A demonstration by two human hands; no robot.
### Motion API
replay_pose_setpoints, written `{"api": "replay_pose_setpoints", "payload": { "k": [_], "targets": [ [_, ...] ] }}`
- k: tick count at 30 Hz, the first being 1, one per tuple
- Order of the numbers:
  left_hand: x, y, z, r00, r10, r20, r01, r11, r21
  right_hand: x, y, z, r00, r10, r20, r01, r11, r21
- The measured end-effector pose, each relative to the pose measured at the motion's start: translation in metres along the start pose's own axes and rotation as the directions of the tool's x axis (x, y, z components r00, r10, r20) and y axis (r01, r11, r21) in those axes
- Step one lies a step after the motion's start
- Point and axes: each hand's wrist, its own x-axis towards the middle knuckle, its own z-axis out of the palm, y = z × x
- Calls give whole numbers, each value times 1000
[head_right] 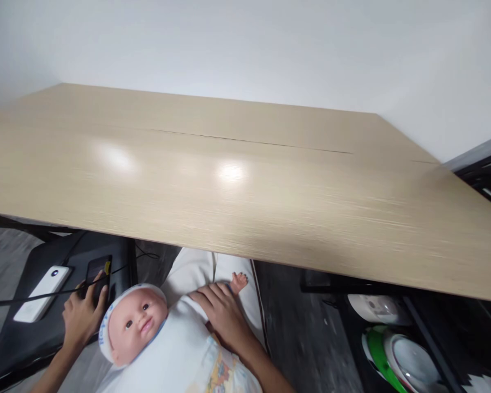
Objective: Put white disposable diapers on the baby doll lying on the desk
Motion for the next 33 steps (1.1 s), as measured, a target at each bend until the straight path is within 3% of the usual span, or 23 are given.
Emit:
{"api": "replay_pose_setpoints", "payload": {
  "k": [8, 23, 33],
  "targets": [
    [3, 0, 2, 1000, -6, 9, 5, 999, 47, 1, 1, 0, 1000, -10, -20, 10, 1000, -11],
    [2, 4, 0, 999, -31, -31, 31, 999, -18, -2, 2, 1, 1000, 6, 8, -6, 999, -43],
    [42, -8, -19, 994, -101, -48, 93, 984, -155, -1, 0, 0, 1000, -2, -17, 1, 999, -45]
  ]
}}
